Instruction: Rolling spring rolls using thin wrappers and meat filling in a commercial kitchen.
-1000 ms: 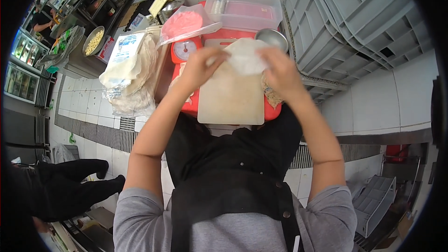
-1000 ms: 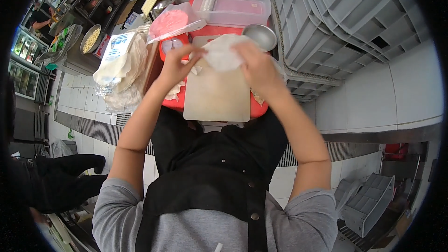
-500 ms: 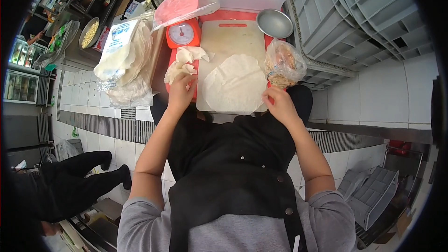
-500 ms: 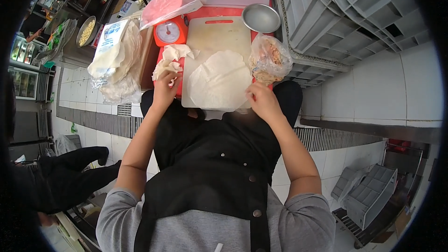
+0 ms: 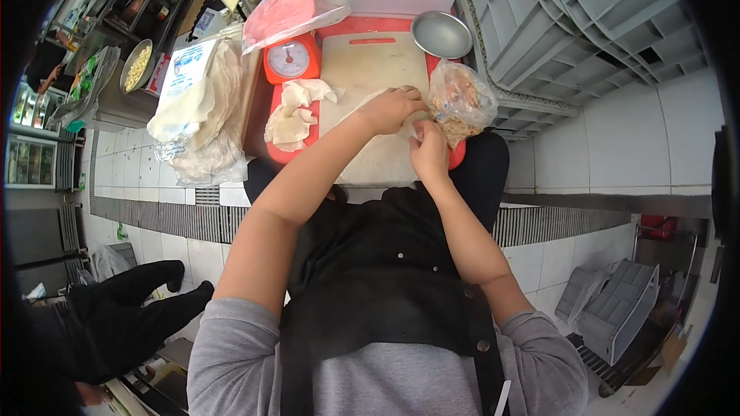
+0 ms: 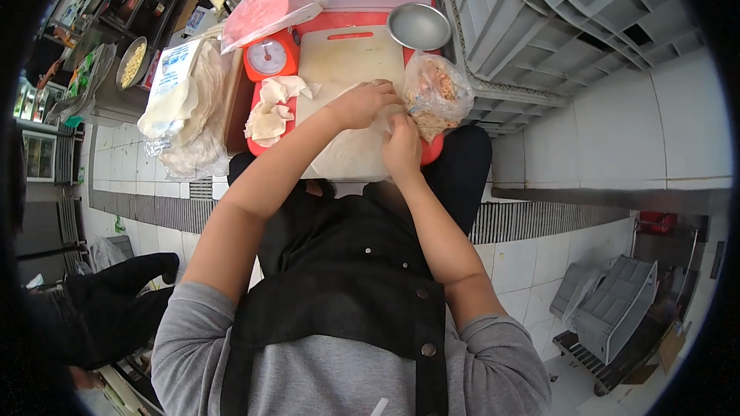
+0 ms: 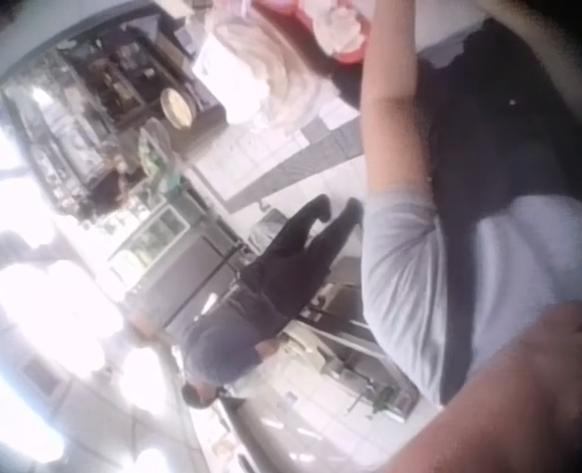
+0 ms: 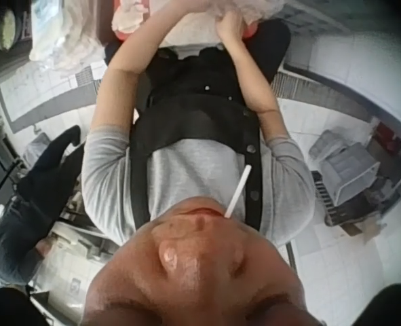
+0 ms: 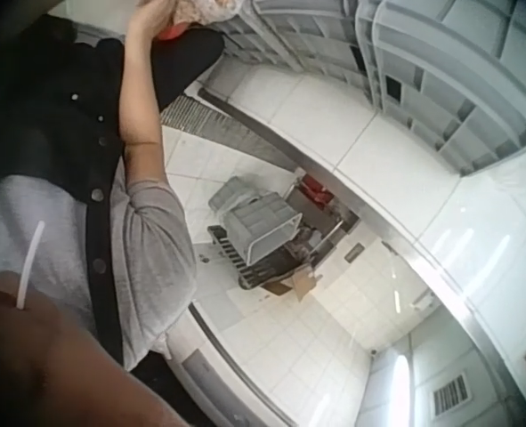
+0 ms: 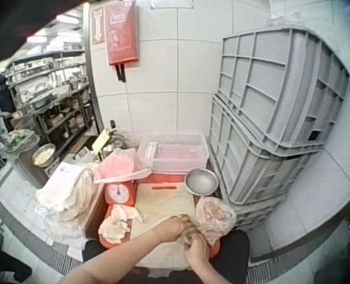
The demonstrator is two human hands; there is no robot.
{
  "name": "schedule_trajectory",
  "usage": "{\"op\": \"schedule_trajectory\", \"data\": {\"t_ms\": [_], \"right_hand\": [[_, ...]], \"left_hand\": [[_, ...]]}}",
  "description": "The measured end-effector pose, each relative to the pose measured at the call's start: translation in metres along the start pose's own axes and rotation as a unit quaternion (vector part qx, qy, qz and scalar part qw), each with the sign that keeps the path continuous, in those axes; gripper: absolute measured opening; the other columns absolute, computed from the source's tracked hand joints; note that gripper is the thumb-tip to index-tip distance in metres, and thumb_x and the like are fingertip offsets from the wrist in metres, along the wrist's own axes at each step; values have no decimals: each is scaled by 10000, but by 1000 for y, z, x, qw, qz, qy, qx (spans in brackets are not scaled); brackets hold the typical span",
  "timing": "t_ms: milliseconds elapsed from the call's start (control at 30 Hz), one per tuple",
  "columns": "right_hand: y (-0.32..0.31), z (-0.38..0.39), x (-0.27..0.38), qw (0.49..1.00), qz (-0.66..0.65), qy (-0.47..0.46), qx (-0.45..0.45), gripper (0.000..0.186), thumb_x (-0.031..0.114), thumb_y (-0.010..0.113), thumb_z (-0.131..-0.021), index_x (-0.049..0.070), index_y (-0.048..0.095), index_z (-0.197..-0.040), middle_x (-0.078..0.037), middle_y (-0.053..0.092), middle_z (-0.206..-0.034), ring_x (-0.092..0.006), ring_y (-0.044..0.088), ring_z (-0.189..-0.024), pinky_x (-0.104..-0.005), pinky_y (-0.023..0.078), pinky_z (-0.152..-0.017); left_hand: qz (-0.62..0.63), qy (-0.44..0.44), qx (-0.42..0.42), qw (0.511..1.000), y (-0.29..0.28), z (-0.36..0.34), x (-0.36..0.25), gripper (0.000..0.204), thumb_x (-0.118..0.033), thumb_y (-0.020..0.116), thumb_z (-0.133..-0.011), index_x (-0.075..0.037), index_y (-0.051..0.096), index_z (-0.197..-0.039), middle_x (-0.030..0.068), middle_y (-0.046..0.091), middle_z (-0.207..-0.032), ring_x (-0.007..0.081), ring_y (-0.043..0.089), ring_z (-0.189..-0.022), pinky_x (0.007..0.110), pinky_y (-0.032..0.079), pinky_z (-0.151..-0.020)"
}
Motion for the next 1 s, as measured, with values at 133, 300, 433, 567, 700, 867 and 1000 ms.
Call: {"op": "schedule_trajectory", "data": {"t_ms": [133, 300, 433, 567, 700, 867, 1000], "right_hand": [[-17, 6, 19, 995, -72, -74, -8, 371, -53, 743, -788, 23, 674, -1144, -95, 612, -895, -266, 617, -869, -397, 512, -802], [-37, 2, 33, 962, -238, -125, -47, 459, 8, 799, -755, 63, 692, -1197, -48, 595, -876, -214, 584, -896, -319, 478, -893], [-14, -5, 32, 901, -407, -78, 132, 421, -4, 793, -844, 30, 669, -1245, 30, 631, -940, -74, 585, -910, -271, 500, -851], [8, -6, 20, 847, -414, -10, 334, 357, 24, 765, -909, 58, 628, -1237, 23, 658, -996, -57, 630, -929, -254, 512, -827], [-50, -22, 57, 812, -476, -34, 335, 256, 60, 764, -926, 60, 594, -1118, 14, 649, -1024, -66, 619, -993, -266, 505, -861], [-112, -60, 111, 845, -384, -141, 345, 389, 16, 760, -898, 62, 567, -1233, -29, 622, -1139, -95, 623, -1015, -288, 517, -883], [-94, -99, 95, 890, -236, -93, 378, 627, -3, 777, -857, 77, 510, -1419, -99, 592, -1241, -140, 619, -1102, -303, 515, -953]], "left_hand": [[-82, 29, 61, 994, -19, -2, -3, 410, 5, 738, -751, -113, 724, -1143, 99, 653, -1154, 318, 588, -1235, 436, 505, -999], [104, 22, 55, 993, -86, 25, 0, 197, -71, 804, -763, -40, 746, -949, 117, 699, -1056, 322, 675, -1031, 412, 535, -886], [187, -31, -3, 982, -132, 59, 5, 145, -144, 765, -889, -16, 736, -953, 117, 712, -1033, 293, 681, -980, 403, 520, -886], [234, -112, -54, 964, -151, 104, 27, 169, -168, 714, -975, -2, 709, -1004, 68, 705, -996, 196, 660, -911, 349, 509, -851], [341, -179, -199, 901, -142, 146, 26, 182, -202, 663, -1040, -24, 662, -1076, -14, 650, -924, 76, 572, -857, 277, 475, -789], [492, -208, -286, 795, -118, 173, 17, 170, -192, 649, -1052, -58, 627, -1153, -31, 631, -915, 30, 548, -816, 221, 448, -732], [526, -261, -284, 758, -75, 164, 32, 219, -129, 652, -1033, -103, 629, -1249, -47, 620, -891, 36, 548, -808, 227, 445, -711]]}}
Point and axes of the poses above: each hand's wrist, its own z-axis away from the middle knuckle, its own y-axis out of the palm, x = y × z, the point moved 5 cm from there along -z, towards the middle knuckle
